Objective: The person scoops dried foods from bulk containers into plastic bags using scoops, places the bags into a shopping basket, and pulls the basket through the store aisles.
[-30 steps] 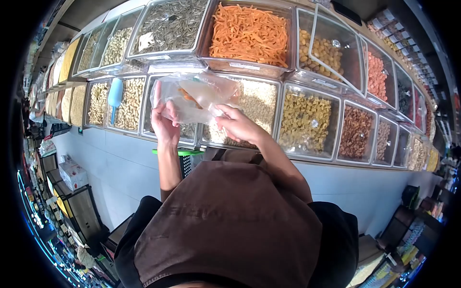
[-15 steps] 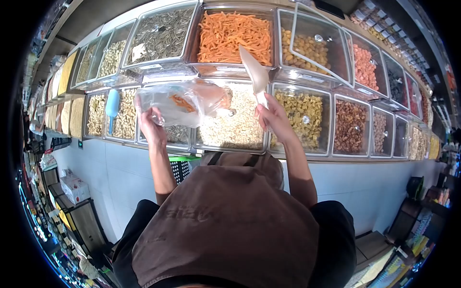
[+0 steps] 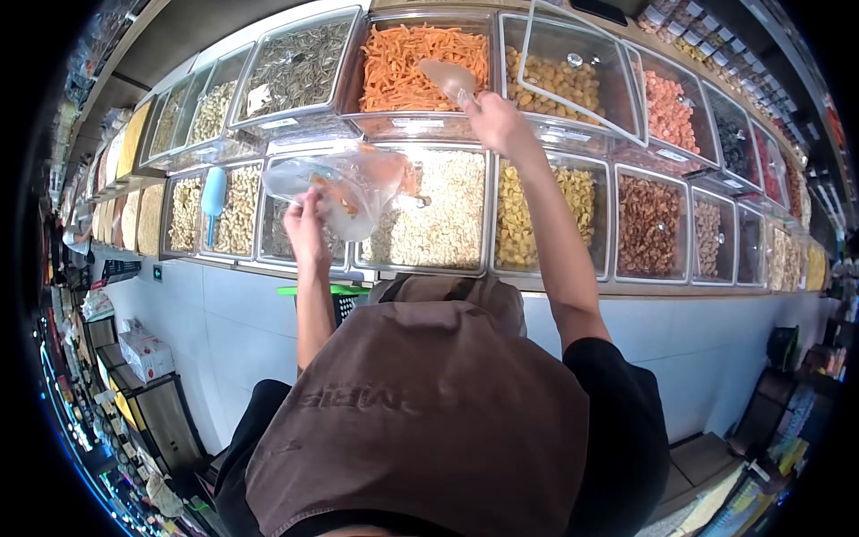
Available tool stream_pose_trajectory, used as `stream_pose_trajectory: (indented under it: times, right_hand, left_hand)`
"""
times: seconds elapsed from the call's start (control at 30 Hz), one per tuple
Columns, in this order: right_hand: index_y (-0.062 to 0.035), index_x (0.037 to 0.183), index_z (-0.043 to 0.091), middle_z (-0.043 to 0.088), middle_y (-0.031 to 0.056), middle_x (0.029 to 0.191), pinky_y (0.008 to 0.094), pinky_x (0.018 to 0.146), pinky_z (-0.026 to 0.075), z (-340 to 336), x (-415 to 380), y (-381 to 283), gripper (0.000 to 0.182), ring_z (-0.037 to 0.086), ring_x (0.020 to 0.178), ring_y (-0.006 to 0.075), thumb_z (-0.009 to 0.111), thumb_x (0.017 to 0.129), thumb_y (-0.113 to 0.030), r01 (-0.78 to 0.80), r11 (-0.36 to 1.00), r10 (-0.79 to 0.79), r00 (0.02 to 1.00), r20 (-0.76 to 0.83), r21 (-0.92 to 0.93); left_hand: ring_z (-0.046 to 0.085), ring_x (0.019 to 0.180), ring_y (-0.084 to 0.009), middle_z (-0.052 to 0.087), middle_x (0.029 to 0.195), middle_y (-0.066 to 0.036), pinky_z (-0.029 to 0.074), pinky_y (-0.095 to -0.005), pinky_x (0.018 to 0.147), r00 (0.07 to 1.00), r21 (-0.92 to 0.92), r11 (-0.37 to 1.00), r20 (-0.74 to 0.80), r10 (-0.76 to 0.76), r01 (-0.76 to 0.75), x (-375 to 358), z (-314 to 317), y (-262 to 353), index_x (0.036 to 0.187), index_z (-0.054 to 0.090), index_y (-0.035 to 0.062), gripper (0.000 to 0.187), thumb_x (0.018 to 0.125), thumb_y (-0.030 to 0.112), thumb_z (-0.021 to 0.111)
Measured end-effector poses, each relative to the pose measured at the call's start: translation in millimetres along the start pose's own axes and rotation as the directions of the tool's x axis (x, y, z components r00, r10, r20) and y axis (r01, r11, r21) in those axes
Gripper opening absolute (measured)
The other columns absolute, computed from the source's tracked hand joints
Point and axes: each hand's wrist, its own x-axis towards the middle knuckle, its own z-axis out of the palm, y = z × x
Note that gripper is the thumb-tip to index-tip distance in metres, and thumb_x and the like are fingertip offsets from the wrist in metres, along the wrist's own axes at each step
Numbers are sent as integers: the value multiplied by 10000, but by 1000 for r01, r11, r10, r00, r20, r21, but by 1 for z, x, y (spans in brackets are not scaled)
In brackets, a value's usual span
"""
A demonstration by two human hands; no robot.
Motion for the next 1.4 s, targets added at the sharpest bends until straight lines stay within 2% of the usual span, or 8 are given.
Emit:
stream_pose_trajectory:
  times: [0.37,0.53,0.6,0.9,0.97,1.2,1.33,1.4]
  right_hand:
    - [-17,675,593,544,45,555,353,466,413,-82,-35,-14,438,520,459,144,562,990,-320,122,972,-89,982,166,-203]
    - [-16,727,622,566,74,598,376,586,460,-62,-13,-45,399,555,555,143,553,997,-301,68,902,17,981,191,-426]
    - [-8,787,635,555,66,635,377,572,457,-28,19,-23,376,510,541,152,555,1002,-306,241,922,-242,970,34,-305]
    - [28,894,636,587,90,692,404,613,478,-37,36,-45,426,546,595,184,490,1034,-347,81,995,-79,996,30,-51]
    - [88,999,647,678,186,763,452,720,535,-47,51,-40,453,680,697,277,465,1042,-324,104,991,-107,994,-31,-85]
    - [83,1009,653,688,201,800,455,768,535,-10,109,-19,473,694,741,304,438,1047,-336,-12,997,12,1000,5,-79]
    - [66,834,613,616,148,649,407,539,501,27,134,5,500,592,507,221,433,1050,-347,16,951,-15,1000,-7,308]
    - [28,715,546,534,86,560,365,434,420,37,139,14,513,470,409,166,427,1056,-337,34,880,-42,999,7,474]
  left_hand:
    - [584,949,-103,653,1111,-28,491,-293,833,991,-277,957,76,113,-88,14,70,34,1077,653,72,234,1022,278,555]
    - [590,993,-115,647,1058,-38,486,-308,887,986,-272,955,85,147,-119,15,113,67,1090,633,40,264,1029,280,539]
    - [596,986,-118,644,1045,-48,483,-296,898,972,-254,946,63,225,-203,33,128,61,1105,626,20,277,1037,267,522]
    - [536,835,-190,590,951,-108,429,-356,785,854,-53,868,-219,472,-494,65,172,66,932,547,-7,290,1051,219,412]
    - [546,968,-261,549,1130,-179,411,-400,870,876,271,880,-188,445,-389,90,175,44,1001,573,-24,302,1034,249,449]
    - [508,1190,-363,461,1322,-256,416,-430,1007,994,-33,998,-84,-65,62,150,206,14,1180,586,-52,350,981,231,530]
    - [606,819,-223,660,983,-133,501,-369,738,879,-34,999,-474,-49,38,148,235,13,1027,655,-41,240,971,150,521]
    - [582,965,-293,544,1151,-189,493,-402,851,870,-78,990,-471,-144,121,159,242,7,1139,604,-56,291,974,162,502]
